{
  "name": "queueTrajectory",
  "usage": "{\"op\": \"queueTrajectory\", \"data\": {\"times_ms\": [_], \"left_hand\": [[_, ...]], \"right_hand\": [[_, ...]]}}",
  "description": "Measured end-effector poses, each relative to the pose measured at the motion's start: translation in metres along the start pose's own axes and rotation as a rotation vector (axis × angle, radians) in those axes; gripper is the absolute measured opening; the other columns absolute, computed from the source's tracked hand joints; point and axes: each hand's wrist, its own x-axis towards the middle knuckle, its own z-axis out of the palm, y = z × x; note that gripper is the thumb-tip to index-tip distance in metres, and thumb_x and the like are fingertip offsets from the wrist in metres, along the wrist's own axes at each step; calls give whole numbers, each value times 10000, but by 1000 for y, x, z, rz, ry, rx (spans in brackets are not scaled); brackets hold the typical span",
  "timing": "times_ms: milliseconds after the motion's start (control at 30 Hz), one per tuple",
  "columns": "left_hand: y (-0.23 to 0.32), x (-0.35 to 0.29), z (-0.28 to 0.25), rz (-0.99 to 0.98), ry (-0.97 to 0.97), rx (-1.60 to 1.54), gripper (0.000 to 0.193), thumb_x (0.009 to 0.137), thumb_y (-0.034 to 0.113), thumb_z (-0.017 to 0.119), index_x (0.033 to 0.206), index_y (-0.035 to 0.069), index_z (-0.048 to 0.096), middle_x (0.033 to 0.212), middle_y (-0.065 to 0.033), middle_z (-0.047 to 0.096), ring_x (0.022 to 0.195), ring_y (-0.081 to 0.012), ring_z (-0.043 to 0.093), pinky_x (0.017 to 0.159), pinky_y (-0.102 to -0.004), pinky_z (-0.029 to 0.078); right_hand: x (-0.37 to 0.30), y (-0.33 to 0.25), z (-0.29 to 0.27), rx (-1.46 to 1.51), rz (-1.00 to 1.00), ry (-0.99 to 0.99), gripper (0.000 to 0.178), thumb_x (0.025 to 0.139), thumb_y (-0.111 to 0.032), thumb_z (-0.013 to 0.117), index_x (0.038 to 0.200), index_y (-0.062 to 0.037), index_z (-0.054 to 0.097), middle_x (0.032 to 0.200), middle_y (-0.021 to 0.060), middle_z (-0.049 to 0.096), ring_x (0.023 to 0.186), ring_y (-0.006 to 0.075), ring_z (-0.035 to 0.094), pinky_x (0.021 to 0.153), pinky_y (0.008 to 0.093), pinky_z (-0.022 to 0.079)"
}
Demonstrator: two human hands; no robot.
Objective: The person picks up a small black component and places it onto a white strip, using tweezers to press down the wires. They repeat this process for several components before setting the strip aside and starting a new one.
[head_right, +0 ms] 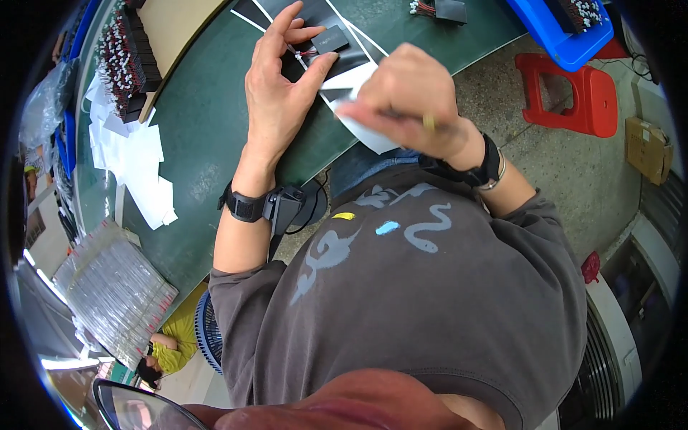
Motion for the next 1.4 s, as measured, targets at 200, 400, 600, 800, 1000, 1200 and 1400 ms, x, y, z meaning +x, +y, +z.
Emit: {"op": "queueTrajectory", "data": {"times_ms": [200,400,600,800,1000,1200,1400], "left_hand": [[-12,-1,6,116,44,7,746,768,33,780,1454,50,487,1101,-78,713,1065,-268,624,977,-395,496],[-7,-2,4,85,-5,70,767,808,28,761,1508,96,455,1149,-87,700,1169,-241,626,996,-370,518],[-9,-3,4,97,-1,60,821,806,24,749,1541,81,389,1151,-102,693,1203,-261,616,1008,-382,515],[-9,-1,5,110,6,6,861,748,-23,730,1528,17,366,1075,-103,695,1168,-318,588,1008,-430,490],[-11,-2,4,97,-8,48,849,815,22,741,1565,97,349,1140,-106,698,1223,-267,619,1016,-390,513],[-9,-2,5,85,-8,34,855,797,7,735,1557,70,349,1123,-102,701,1210,-280,610,1016,-403,505],[-8,-2,4,75,-22,17,858,768,-21,720,1540,10,346,1091,-103,701,1202,-313,582,1032,-429,482]], "right_hand": [[-4,-9,2,471,408,327,208,993,-172,694,841,-76,590,734,22,660,608,72,586,567,199,444],[16,25,-2,326,650,366,246,1007,-225,683,828,-82,594,726,23,669,597,48,588,562,167,448],[29,31,6,271,639,287,249,1005,-241,687,835,-80,603,722,26,673,598,36,581,562,160,445],[28,34,5,338,658,296,249,1004,-251,689,841,-82,609,718,24,675,604,34,590,562,159,447],[27,35,7,286,643,280,250,1002,-255,693,842,-83,607,710,24,671,605,33,602,559,160,450],[28,34,8,280,658,291,253,999,-253,696,837,-82,604,706,24,674,600,34,603,554,161,448],[29,33,9,256,663,292,259,993,-260,705,832,-85,604,694,24,676,591,37,604,547,163,449]]}}
